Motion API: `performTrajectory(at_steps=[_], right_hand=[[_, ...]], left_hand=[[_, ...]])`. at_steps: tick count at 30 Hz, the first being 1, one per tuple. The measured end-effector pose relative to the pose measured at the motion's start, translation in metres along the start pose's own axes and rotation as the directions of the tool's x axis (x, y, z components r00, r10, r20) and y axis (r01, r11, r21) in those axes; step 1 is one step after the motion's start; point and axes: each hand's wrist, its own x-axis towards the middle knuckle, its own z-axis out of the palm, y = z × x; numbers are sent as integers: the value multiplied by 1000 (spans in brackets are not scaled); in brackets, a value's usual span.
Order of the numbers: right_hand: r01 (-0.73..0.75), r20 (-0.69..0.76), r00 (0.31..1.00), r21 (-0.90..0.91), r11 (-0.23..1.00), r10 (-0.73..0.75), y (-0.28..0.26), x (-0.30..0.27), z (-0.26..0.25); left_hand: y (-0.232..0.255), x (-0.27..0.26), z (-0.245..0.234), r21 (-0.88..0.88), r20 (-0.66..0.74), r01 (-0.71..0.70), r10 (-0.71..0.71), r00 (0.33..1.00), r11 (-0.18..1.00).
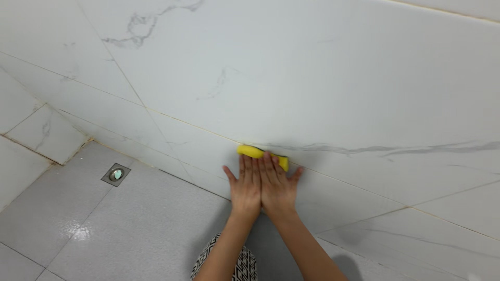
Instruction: The person scrubs the lower section of a white tiled wall using a yellow sponge. They work methodically along the grout lines and tile surfaces, moving from left to right. The person then rinses the sponge in a white bucket filled with water.
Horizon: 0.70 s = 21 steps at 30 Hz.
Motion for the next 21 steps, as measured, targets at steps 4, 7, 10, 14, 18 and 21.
performTrajectory(at_steps=[4, 7, 10, 14, 18, 21], right_hand=[[0, 1, 1000, 32, 1000, 0, -35, 25, -7], [-41, 56, 997, -29, 999, 43, -21, 9, -6], [-176, 241, 955, -12, 984, 174, 23, -38, -14], [-349, 169, 914, -133, 928, 368, 105, -102, -40], [-364, 5, 927, -236, 901, 376, 148, -133, -35], [-359, -31, 933, -189, 914, 360, 146, -148, -7]], left_hand=[[-35, 6, -8, -69, -23, 23, -24, 999, 997], [-22, -1, 2, -81, 44, 29, -25, 999, 996], [25, -9, 15, -240, -99, -169, 149, 984, 956], [120, -26, 31, -295, 0, -355, 372, 928, 887], [176, -32, 57, -233, -15, -381, 388, 921, 895], [167, -42, 79, -247, -64, -357, 352, 934, 901]])
